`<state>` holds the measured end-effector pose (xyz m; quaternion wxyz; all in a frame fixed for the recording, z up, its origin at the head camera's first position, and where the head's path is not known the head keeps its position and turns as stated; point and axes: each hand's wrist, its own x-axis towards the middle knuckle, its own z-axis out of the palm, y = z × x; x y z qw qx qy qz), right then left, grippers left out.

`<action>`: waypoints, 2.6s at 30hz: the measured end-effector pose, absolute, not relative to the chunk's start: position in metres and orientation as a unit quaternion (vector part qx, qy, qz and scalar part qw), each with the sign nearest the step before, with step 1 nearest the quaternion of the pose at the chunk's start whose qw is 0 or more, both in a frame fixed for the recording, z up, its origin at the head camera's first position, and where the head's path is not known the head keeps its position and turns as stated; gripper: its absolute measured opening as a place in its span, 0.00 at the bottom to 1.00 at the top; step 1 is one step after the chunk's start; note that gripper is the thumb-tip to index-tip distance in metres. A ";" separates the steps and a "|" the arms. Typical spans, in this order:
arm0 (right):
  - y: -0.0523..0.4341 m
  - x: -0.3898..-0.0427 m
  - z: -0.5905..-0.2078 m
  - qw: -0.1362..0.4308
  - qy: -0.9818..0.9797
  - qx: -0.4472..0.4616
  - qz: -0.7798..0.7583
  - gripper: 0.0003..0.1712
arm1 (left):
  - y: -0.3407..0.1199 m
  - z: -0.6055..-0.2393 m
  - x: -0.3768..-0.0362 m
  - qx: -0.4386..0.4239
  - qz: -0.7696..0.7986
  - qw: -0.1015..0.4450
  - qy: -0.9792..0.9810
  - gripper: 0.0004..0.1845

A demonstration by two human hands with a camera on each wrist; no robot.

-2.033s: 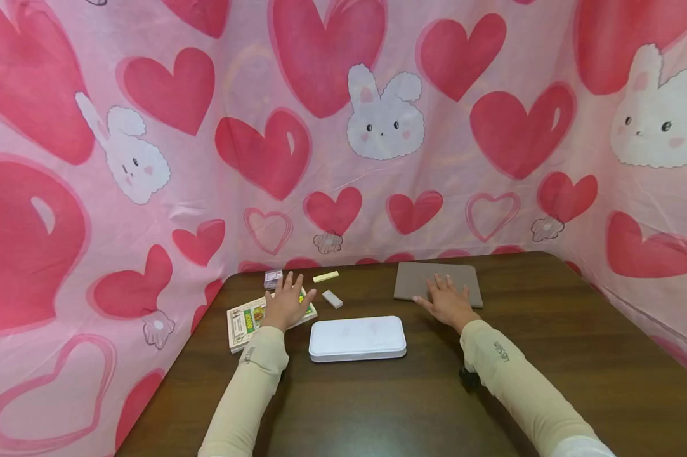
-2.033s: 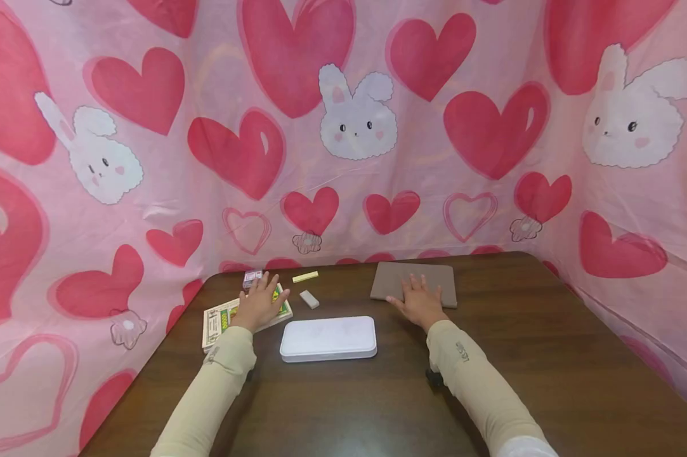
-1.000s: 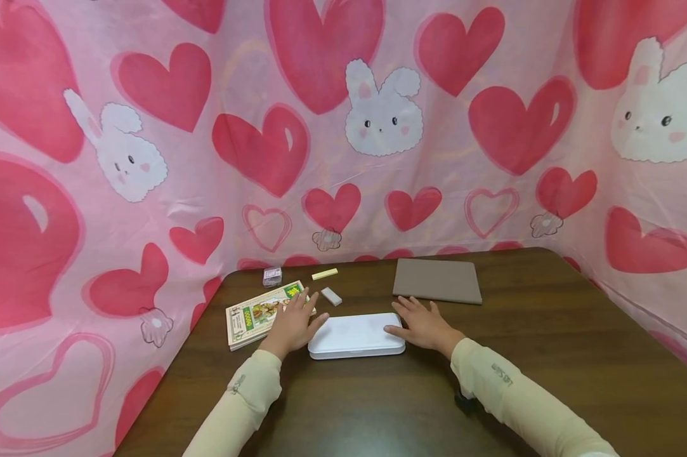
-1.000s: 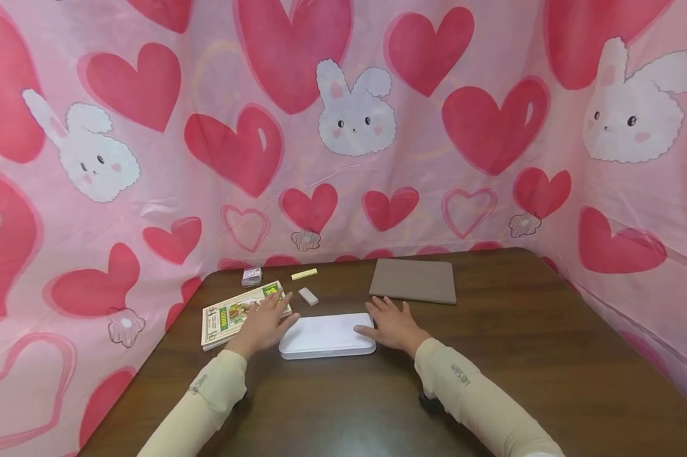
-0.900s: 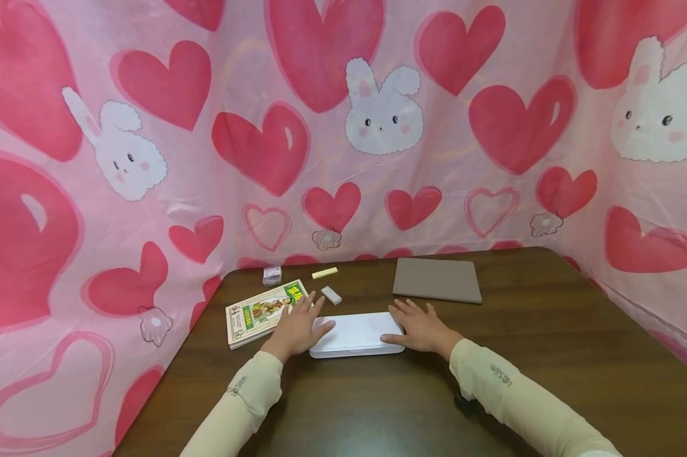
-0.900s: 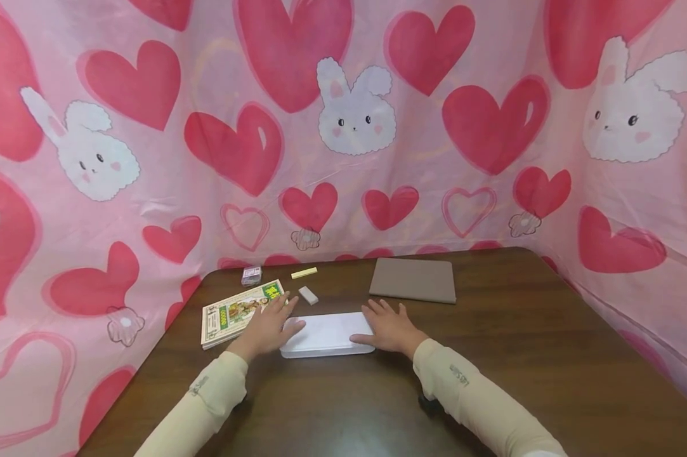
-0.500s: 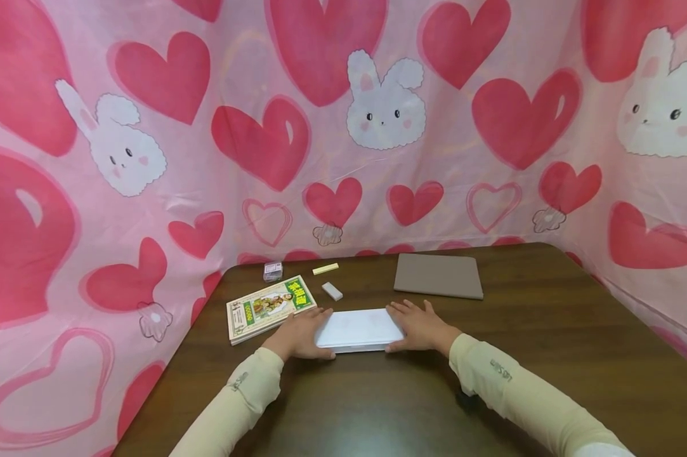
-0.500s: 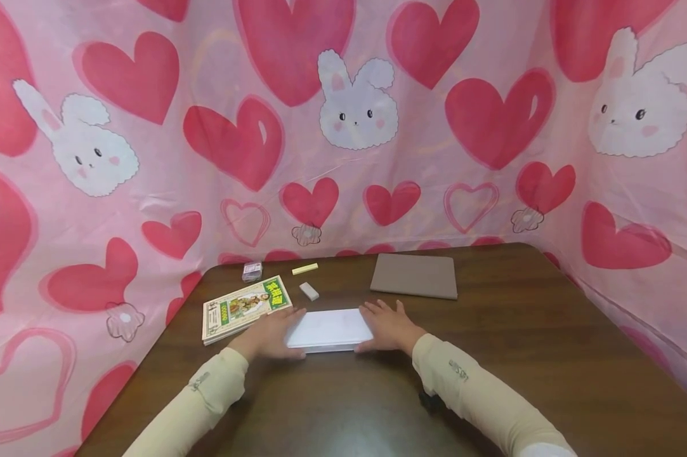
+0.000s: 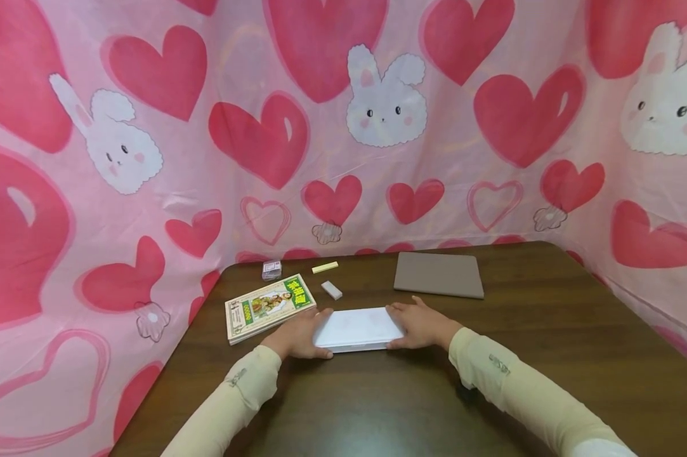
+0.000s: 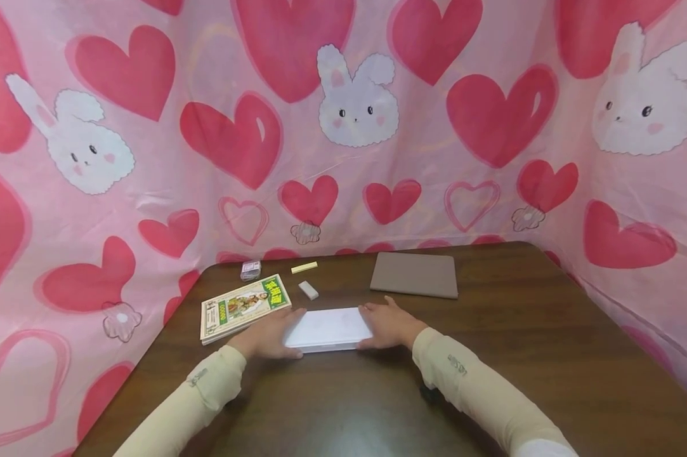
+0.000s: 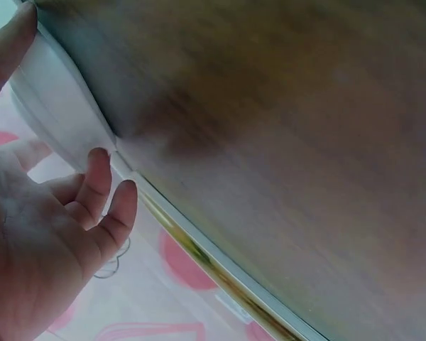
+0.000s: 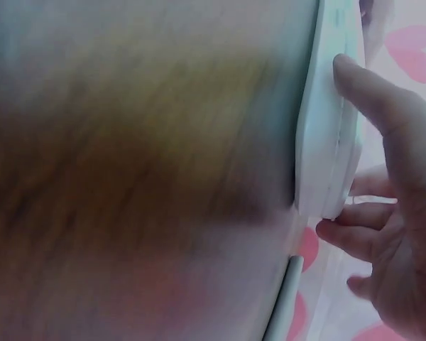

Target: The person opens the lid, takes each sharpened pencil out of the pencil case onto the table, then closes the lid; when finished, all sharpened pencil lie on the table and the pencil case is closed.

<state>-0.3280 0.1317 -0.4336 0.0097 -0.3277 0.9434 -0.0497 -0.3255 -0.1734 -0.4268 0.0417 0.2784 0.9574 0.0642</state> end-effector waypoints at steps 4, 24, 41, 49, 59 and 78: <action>0.134 -0.332 -0.433 -0.004 0.930 -0.363 -0.057 0.52 | -0.172 -0.428 -0.328 0.279 0.061 0.039 0.957 0.51; 0.137 -0.336 -0.438 -0.007 0.921 -0.380 -0.085 0.52 | -0.175 -0.436 -0.329 0.281 0.065 0.035 0.957 0.51; 0.139 -0.337 -0.438 0.006 0.923 -0.376 -0.084 0.52 | -0.174 -0.432 -0.327 0.265 0.070 0.055 0.960 0.52; 0.141 -0.337 -0.436 -0.001 0.921 -0.379 -0.092 0.47 | -0.175 -0.434 -0.326 0.279 0.077 0.049 0.956 0.53; 0.144 -0.341 -0.425 -0.005 0.920 -0.373 -0.118 0.44 | -0.177 -0.432 -0.332 0.258 0.135 0.069 0.954 0.55; 0.141 -0.357 -0.422 -0.007 0.909 -0.295 -0.296 0.25 | -0.182 -0.440 -0.323 0.163 0.281 0.078 0.943 0.58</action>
